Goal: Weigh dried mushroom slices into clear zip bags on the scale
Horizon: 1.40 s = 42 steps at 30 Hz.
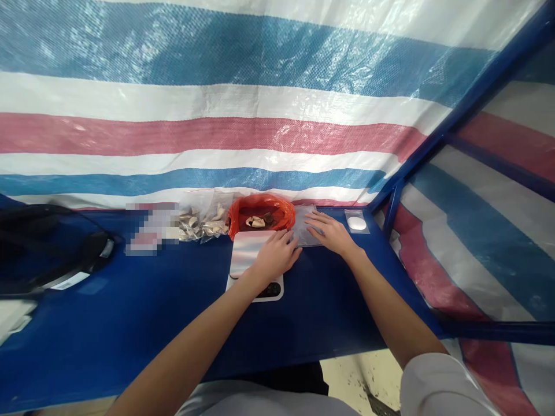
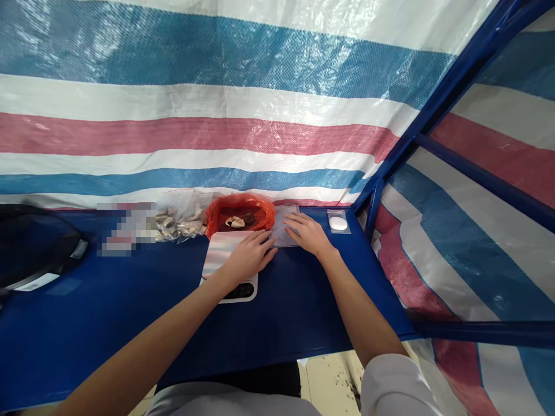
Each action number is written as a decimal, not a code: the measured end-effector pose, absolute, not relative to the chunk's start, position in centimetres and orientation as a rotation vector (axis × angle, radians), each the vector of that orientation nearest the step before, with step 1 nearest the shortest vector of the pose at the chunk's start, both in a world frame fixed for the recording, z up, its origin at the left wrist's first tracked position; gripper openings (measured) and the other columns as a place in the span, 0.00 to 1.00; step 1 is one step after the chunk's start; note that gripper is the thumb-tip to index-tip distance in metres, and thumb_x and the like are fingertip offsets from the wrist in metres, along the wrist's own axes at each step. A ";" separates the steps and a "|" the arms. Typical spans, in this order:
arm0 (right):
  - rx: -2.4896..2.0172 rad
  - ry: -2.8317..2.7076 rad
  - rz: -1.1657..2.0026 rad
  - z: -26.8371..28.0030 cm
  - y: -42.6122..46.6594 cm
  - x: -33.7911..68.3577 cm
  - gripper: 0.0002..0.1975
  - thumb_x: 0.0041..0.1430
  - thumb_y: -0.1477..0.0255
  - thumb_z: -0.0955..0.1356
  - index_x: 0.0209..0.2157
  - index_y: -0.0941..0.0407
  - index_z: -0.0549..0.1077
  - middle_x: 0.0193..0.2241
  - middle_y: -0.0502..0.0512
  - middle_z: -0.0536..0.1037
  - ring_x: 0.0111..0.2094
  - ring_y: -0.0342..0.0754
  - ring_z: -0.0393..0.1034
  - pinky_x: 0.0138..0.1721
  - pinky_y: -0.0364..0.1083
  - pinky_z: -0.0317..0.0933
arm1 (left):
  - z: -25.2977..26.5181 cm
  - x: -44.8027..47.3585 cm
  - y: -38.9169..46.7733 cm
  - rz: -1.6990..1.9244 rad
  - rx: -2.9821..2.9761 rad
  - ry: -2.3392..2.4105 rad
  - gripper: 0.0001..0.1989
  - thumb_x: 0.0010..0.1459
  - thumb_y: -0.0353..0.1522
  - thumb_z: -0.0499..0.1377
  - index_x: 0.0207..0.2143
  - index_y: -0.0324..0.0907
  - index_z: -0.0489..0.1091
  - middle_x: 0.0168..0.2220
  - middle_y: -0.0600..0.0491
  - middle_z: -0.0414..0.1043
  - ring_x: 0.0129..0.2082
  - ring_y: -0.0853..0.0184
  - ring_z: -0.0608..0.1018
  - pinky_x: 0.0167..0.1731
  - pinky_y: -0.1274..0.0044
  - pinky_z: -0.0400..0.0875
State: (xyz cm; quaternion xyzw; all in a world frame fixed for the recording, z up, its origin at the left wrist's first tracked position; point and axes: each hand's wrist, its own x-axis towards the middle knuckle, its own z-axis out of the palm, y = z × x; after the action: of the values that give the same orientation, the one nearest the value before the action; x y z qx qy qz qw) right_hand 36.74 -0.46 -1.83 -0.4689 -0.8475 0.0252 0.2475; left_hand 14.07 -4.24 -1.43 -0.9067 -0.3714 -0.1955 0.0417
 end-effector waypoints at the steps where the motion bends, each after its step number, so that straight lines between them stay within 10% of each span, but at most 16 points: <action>1: -1.278 -2.308 0.070 -1.7 -1.3 36.5 0.17 0.69 0.68 0.64 0.53 0.52 0.78 0.56 0.55 0.77 0.63 0.54 0.66 0.64 0.55 0.62 | -1.2 13.3 -4.4 -0.614 -2.763 -1.157 0.16 0.69 0.35 0.51 0.50 0.36 0.73 0.53 0.38 0.75 0.53 0.53 0.77 0.54 0.63 0.71; 42: -1.570 -2.354 0.015 -5.7 -9.1 29.4 0.23 0.72 0.64 0.59 0.62 0.54 0.69 0.66 0.58 0.65 0.68 0.58 0.56 0.68 0.60 0.51 | -5.0 -2.1 -8.2 -0.489 -2.484 -1.748 0.26 0.68 0.40 0.47 0.62 0.41 0.69 0.66 0.43 0.63 0.67 0.50 0.64 0.66 0.55 0.56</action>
State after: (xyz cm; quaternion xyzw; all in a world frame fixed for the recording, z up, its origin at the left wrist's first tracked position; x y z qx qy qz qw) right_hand 29.40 -9.11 -5.71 -0.5482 -0.8218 0.0053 0.1554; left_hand -2.09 -8.18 -5.03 -0.8070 -0.5679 -0.1588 0.0325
